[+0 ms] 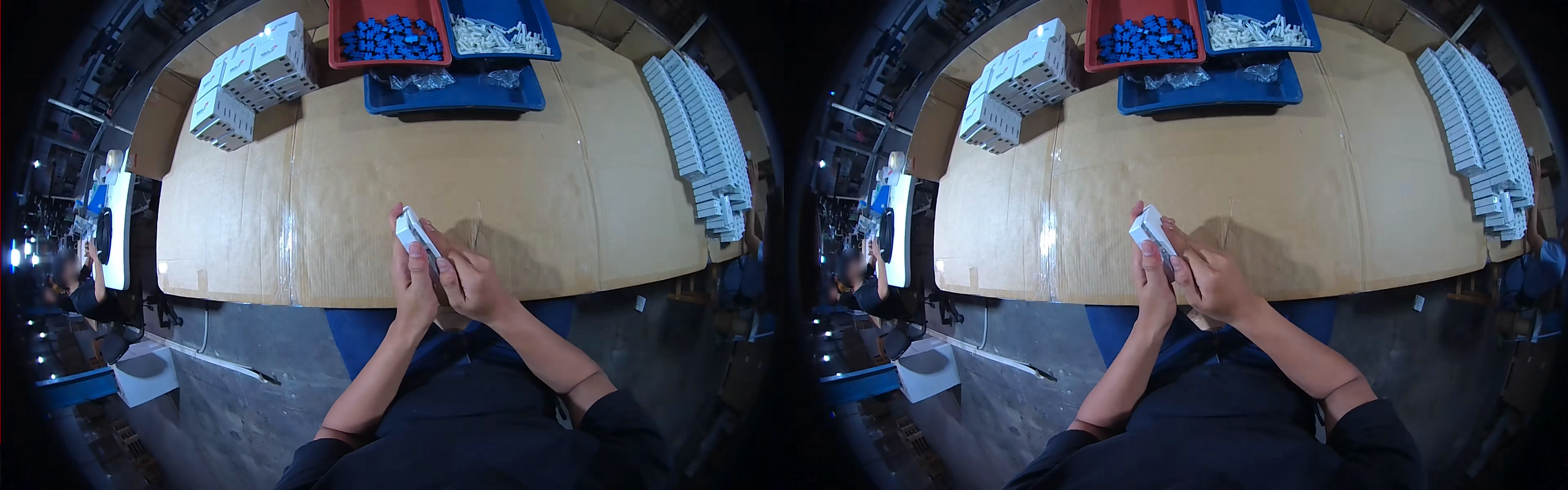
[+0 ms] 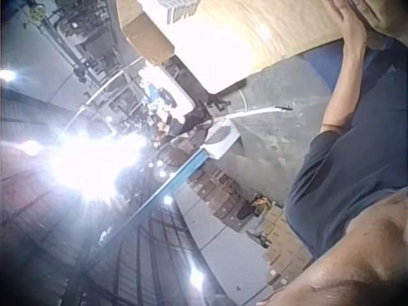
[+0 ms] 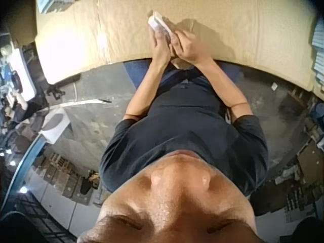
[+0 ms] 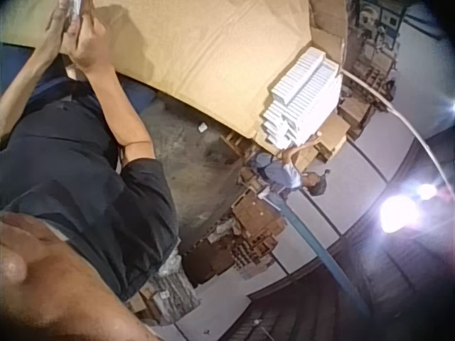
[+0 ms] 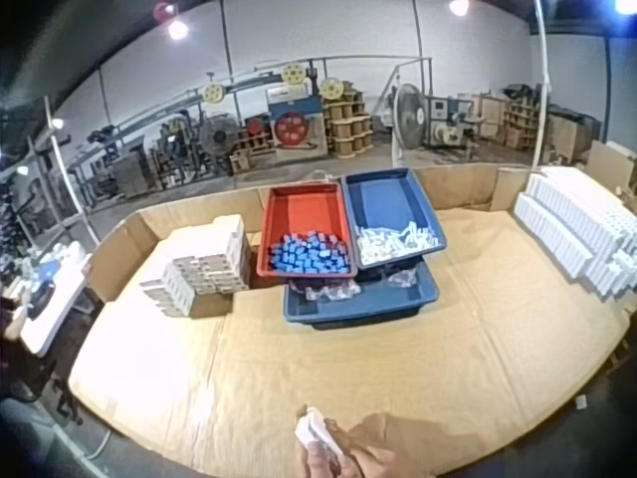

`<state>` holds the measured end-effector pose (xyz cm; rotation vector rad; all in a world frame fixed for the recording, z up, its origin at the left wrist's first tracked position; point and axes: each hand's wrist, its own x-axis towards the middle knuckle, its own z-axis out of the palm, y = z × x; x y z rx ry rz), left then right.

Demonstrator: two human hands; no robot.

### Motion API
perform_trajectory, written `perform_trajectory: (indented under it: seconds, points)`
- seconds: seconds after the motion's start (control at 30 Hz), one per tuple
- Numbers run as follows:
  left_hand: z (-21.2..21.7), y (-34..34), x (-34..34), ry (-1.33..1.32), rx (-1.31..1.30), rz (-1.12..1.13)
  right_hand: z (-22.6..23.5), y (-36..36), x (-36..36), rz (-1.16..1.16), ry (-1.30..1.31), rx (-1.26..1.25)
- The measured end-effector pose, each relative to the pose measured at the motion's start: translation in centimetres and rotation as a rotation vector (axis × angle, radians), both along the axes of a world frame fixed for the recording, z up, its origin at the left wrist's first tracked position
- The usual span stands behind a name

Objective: Packing electronic components and plastic fasteners into small boxes at a factory workstation.

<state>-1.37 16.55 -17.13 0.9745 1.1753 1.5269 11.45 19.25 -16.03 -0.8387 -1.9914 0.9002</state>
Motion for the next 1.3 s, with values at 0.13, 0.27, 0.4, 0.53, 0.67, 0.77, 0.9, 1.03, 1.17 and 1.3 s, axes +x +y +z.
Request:
perform_trajectory:
  seconds: [0.13,0.27,0.4,0.53,0.67,0.77,0.9,1.03,1.17,1.3]
  points:
    - [1.2,0.2,-0.1,-0.047,0.004,-0.041,0.2,0.3,0.1,0.013,0.153,-0.056]
    - [0.4,0.8,-1.0,0.235,0.182,-0.022,1.3,1.0,0.7,-0.053,0.356,-0.498]
    - [-0.1,0.5,-0.8,0.383,0.248,-0.086,3.0,0.9,0.6,0.002,0.513,-0.998]
    - [0.8,0.7,0.2,0.251,0.24,-0.023,2.6,-0.2,0.0,0.001,0.616,-1.05]
    - [0.2,0.3,0.0,0.207,0.164,0.054,2.7,-1.5,-1.8,-0.081,0.727,-0.937]
    - [-0.9,0.4,-0.2,0.468,0.329,0.207,2.9,-2.3,-2.2,-0.073,0.621,-0.863]
    - [-1.4,0.4,0.1,0.462,0.379,0.307,2.2,-3.3,-2.6,-0.021,0.692,-0.851]
    - [-1.4,0.1,0.1,0.43,0.373,0.334,3.5,-4.0,-2.1,-0.05,0.472,-0.893]
    - [-1.4,0.0,0.2,0.435,0.387,0.318,4.4,-3.9,-1.5,-0.042,0.263,-1.009]
    - [-2.1,-0.2,0.7,0.382,0.403,0.337,3.8,-4.6,-2.4,-0.127,0.393,-0.697]
